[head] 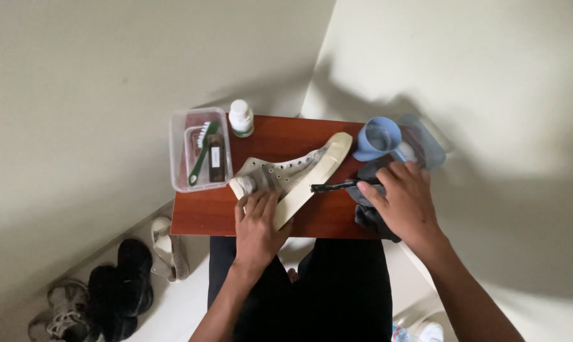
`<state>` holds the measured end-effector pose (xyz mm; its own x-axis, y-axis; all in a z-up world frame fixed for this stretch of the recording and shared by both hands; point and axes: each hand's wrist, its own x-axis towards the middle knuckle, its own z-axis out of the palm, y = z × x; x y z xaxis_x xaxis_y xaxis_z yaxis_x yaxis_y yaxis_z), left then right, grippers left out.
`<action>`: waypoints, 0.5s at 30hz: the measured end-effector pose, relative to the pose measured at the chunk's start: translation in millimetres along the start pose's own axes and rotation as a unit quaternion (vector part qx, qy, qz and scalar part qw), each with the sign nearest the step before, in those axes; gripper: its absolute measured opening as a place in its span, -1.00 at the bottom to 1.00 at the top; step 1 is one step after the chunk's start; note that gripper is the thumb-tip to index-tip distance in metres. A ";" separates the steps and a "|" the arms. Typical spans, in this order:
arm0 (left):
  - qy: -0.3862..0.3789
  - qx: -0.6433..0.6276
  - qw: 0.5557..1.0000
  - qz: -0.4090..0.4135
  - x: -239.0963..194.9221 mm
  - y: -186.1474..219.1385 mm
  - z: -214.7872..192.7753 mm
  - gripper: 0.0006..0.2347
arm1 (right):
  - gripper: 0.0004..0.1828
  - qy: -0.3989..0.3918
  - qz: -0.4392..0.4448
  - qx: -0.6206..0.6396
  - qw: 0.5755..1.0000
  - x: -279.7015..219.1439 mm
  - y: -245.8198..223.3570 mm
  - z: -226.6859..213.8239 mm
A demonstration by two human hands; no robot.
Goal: The person scrubs a high-top sneaker with a brush and cleaning solution, repeatedly dipping the brush into a cup of water and wiping the shoe with a cloth. The person focuses on the toe cap and side panels, alternating between scrubbing and wiping motions.
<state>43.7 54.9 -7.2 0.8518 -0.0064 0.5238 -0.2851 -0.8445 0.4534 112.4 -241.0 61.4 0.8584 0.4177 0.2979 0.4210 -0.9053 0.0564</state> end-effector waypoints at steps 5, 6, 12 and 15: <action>0.037 -0.031 0.999 -0.005 -8.9 -1.0 7.1 -0.48 | -0.43 0.040 -0.083 -0.076 0.993 23.5 -42.6 1.6; 0.036 -0.044 0.998 -0.004 -8.6 -1.4 8.8 -0.47 | -0.45 0.052 -0.102 -0.080 0.990 26.2 -46.9 2.6; 0.044 -0.051 0.998 -0.007 -9.9 -1.6 9.1 -0.41 | -0.57 0.043 -0.182 -0.058 0.981 36.3 -77.6 11.1; 0.049 -0.046 0.998 -0.006 -13.1 -4.9 14.8 -0.40 | -0.32 -0.039 -0.135 -0.022 0.990 45.4 -88.7 -3.1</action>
<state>40.4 51.2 -27.0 0.8098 0.0602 0.5836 -0.3171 -0.7920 0.5217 113.1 -142.0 72.8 0.7371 0.6481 0.1915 0.6263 -0.7616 0.1667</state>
